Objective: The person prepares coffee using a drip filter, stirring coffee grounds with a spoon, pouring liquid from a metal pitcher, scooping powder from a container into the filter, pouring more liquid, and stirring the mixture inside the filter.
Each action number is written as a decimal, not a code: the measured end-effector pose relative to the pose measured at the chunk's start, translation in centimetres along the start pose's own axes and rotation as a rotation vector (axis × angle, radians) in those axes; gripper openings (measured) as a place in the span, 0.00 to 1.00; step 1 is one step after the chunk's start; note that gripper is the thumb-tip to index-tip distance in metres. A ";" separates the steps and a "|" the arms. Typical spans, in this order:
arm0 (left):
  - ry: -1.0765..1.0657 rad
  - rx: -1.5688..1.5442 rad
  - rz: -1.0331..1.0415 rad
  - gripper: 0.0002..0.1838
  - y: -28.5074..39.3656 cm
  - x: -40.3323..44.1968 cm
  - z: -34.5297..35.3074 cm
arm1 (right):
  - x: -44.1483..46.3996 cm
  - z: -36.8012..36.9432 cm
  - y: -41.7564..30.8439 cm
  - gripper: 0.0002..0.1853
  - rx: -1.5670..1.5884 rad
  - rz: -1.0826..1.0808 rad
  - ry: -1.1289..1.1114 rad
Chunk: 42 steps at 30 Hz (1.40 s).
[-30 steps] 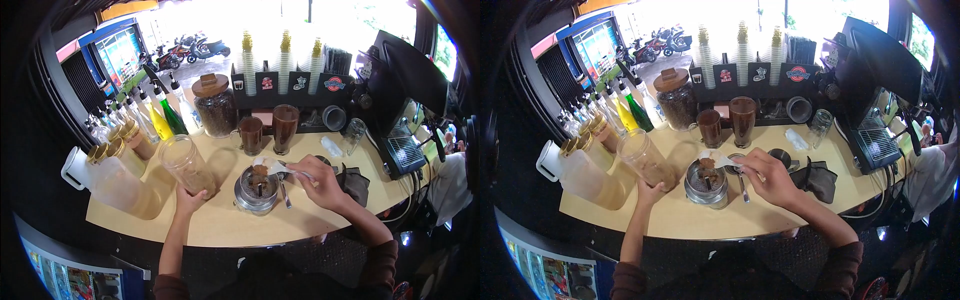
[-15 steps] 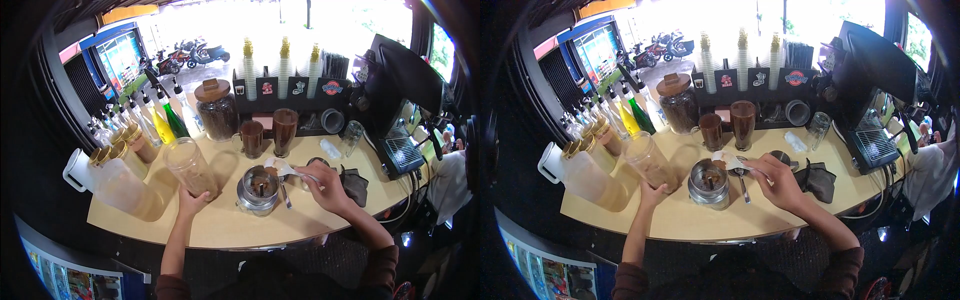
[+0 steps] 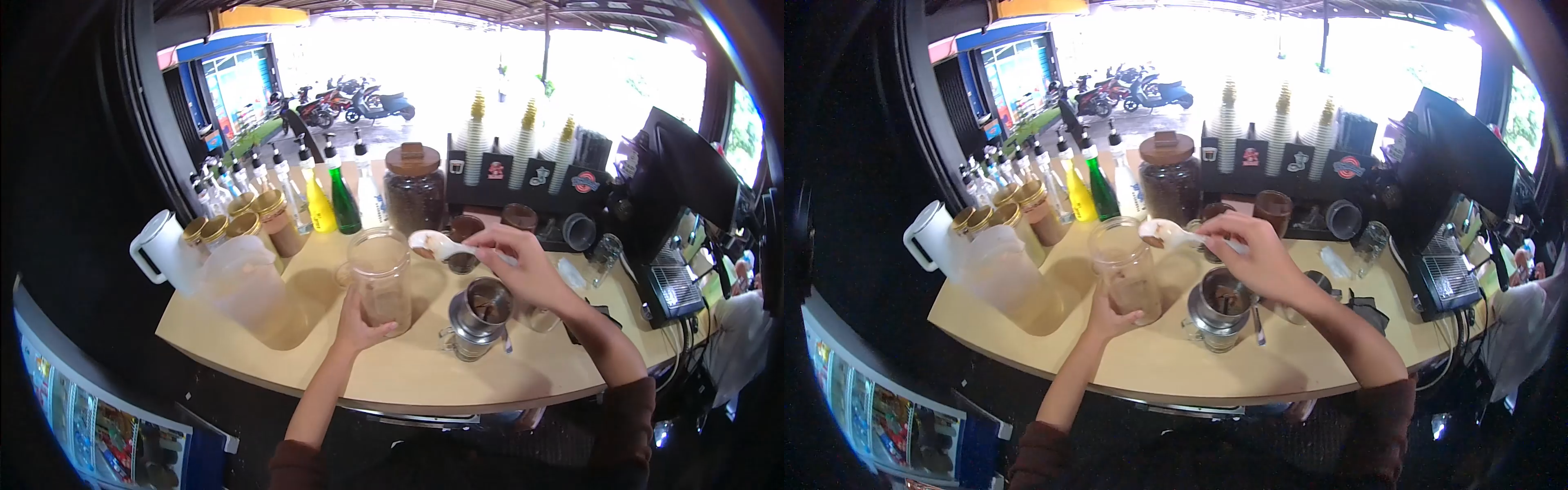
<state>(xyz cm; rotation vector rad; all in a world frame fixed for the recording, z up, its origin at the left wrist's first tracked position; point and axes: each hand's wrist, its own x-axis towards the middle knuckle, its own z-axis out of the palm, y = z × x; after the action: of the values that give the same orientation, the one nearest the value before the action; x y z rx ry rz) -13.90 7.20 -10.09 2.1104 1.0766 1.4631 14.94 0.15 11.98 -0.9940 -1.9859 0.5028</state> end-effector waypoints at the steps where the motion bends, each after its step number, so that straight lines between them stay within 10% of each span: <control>1: 0.015 0.004 -0.010 0.51 -0.2 -0.1 0.1 | 1.4 0.7 -0.5 0.10 -0.066 -0.007 -0.050; 12: 0.071 0.115 -0.021 0.49 -0.2 -0.3 -0.1 | 7.0 7.5 -3.0 0.10 -0.903 -0.162 -0.301; 20: 0.146 -0.045 -0.015 0.49 -2.4 -0.6 0.7 | -0.1 -0.6 -2.1 0.14 -0.791 -0.346 0.101; 25: 0.421 0.194 0.049 0.39 2.8 -1.0 -1.1 | -9.2 -7.1 6.3 0.14 -0.600 -0.045 0.228; 32: 0.186 0.050 0.216 0.40 13.6 -0.2 4.9 | -18.8 -6.5 20.6 0.13 0.015 0.368 0.492; 42: 0.058 -0.098 -0.089 0.44 19.3 1.3 9.2 | -20.9 -3.8 21.3 0.11 0.323 0.294 0.513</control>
<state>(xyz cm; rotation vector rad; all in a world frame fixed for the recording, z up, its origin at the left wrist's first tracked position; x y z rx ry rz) 2.05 -3.08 -0.24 1.9397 1.0825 1.5109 34.89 -3.65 -10.30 -1.0824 -1.2673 0.6309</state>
